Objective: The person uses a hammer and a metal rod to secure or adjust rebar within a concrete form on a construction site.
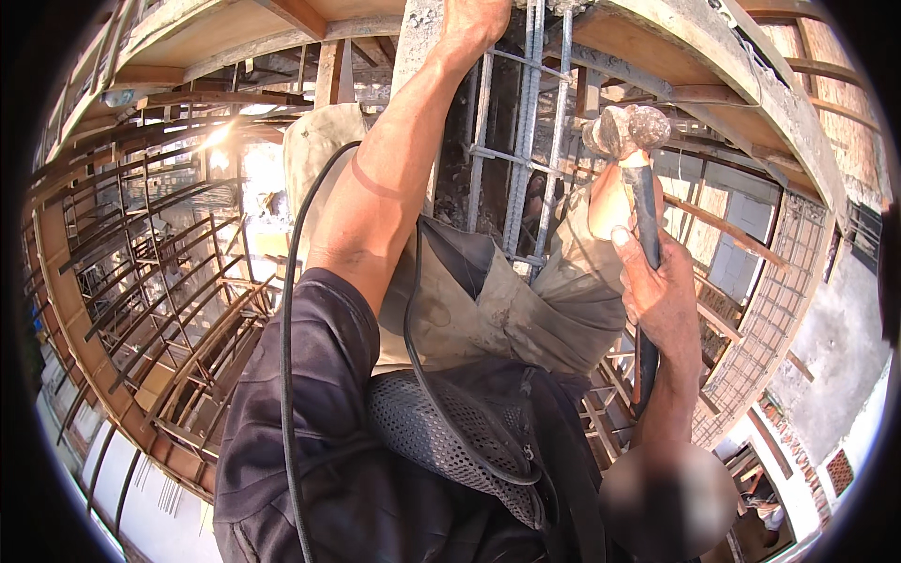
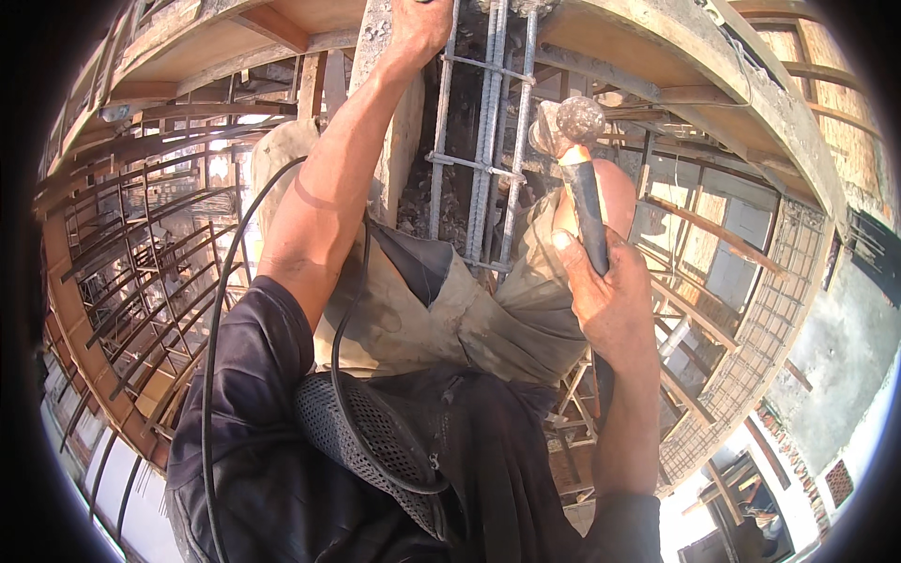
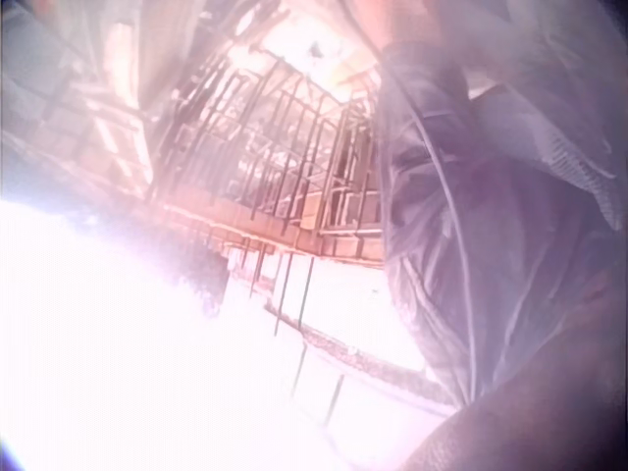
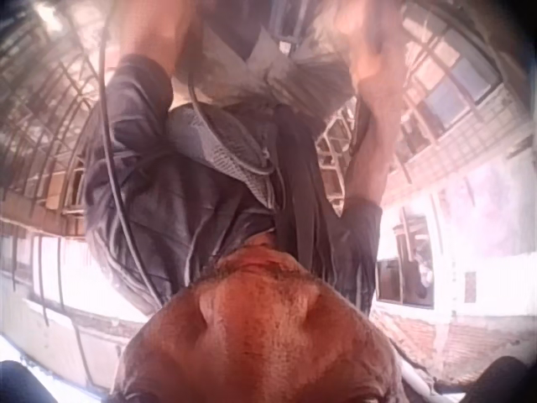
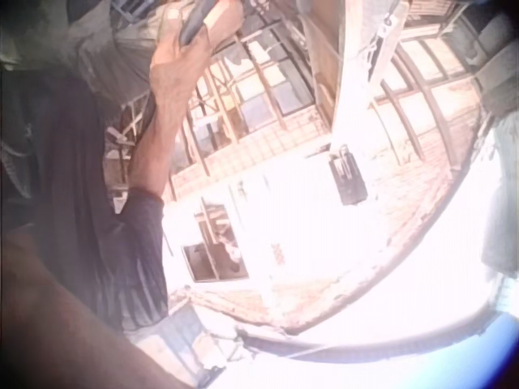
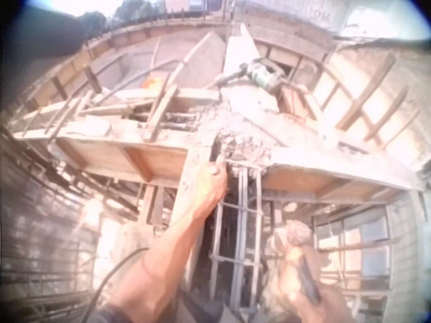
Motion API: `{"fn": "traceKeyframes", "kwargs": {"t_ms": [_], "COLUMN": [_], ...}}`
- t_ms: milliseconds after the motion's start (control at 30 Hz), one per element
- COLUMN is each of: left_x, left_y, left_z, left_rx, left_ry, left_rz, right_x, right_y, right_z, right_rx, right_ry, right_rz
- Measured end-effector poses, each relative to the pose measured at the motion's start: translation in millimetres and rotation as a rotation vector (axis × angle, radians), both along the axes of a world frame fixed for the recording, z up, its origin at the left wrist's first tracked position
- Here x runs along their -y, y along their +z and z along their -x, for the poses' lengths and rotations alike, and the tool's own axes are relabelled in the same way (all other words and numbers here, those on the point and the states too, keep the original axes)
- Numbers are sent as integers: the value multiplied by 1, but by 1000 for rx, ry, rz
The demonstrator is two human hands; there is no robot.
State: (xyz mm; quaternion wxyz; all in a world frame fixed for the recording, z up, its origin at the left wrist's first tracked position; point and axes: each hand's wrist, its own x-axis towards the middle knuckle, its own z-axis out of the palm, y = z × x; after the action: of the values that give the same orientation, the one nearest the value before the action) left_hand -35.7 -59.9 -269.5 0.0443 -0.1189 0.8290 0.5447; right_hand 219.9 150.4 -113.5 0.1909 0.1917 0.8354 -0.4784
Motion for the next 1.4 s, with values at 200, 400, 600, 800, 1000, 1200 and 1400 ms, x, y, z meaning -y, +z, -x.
{"fn": "traceKeyframes", "kwargs": {"t_ms": [200, 400, 600, 800, 1000, 1200, 1400], "left_x": [31, 42, 43, 18, 40, 42, 33], "left_y": [-17, 25, -19, -18, 8, 3, -7], "left_z": [-53, -80, -77, -100, -103, -93, -105], "left_rx": [-208, -499, -407, -300, -343, -565, -359], "left_ry": [298, 290, 194, 48, 182, 256, 75], "left_rz": [-103, -294, -186, -50, -183, -205, -66], "right_x": [7, 11, 32, 35, 38, 39, 47], "right_y": [1, 10, 24, 24, 25, 22, 26], "right_z": [-21, -26, -20, -24, -32, -35, -36], "right_rx": [104, 76, 107, 60, 84, 66, 105], "right_ry": [-7, 57, 50, 100, 131, 173, 224], "right_rz": [60, 22, 55, 1, -10, -42, -74]}}
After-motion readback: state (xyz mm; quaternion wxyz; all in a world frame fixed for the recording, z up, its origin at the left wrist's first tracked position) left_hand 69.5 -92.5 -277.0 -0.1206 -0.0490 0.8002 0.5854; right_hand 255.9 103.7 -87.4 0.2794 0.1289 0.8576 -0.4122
